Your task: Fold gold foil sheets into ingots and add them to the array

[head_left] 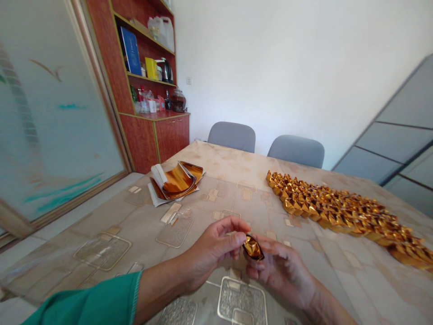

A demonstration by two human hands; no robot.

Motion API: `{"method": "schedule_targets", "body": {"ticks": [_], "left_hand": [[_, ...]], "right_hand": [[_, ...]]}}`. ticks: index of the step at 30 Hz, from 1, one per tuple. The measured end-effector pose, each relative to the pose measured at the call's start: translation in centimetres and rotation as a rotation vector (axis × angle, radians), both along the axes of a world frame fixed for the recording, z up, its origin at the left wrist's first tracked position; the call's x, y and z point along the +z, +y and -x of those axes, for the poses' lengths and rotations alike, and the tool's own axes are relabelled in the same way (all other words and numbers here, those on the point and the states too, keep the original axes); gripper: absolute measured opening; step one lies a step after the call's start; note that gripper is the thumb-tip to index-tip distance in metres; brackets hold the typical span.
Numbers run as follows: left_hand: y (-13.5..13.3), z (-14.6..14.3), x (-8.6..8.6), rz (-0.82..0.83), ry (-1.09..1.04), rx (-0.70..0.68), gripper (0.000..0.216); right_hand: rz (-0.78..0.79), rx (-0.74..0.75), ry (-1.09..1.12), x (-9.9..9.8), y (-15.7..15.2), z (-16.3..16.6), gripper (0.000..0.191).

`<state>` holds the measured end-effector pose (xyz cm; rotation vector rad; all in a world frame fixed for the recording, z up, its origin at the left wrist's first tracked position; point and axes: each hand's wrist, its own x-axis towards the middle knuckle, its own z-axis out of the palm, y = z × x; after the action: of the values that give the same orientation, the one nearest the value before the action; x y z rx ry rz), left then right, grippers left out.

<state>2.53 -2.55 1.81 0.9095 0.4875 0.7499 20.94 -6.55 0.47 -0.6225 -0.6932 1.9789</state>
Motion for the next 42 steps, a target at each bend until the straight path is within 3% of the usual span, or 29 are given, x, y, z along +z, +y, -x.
{"method": "schedule_targets", "body": {"ticks": [3, 11, 16, 22, 37, 42], "left_hand": [[-0.2, -0.1, -0.1, -0.016, 0.024, 0.004, 0.033], [-0.1, -0.2, -0.6, 0.295, -0.175, -0.106, 0.036], [-0.5, -0.3, -0.4, 0.217, -0.100, -0.097, 0.038], [-1.1, -0.8, 0.1, 0.032, 0.059, 0.071, 0.028], [-0.5, -1.0, -0.3, 0.020, 0.151, 0.057, 0.023], [-0.5, -1.2, -0.3, -0.071, 0.260, 0.149, 0.021]], "right_hand": [[0.019, -0.034, -0.020, -0.1, 0.1, 0.2, 0.023], [-0.029, -0.067, 0.008, -0.4, 0.0, 0.3, 0.023], [-0.014, -0.034, 0.023, -0.7, -0.2, 0.2, 0.020], [-0.043, -0.014, 0.023, -0.4, -0.2, 0.7, 0.015], [-0.009, -0.010, -0.009, -0.3, 0.0, 0.8, 0.019], [0.044, -0.003, -0.004, -0.4, 0.1, 0.7, 0.016]]}}
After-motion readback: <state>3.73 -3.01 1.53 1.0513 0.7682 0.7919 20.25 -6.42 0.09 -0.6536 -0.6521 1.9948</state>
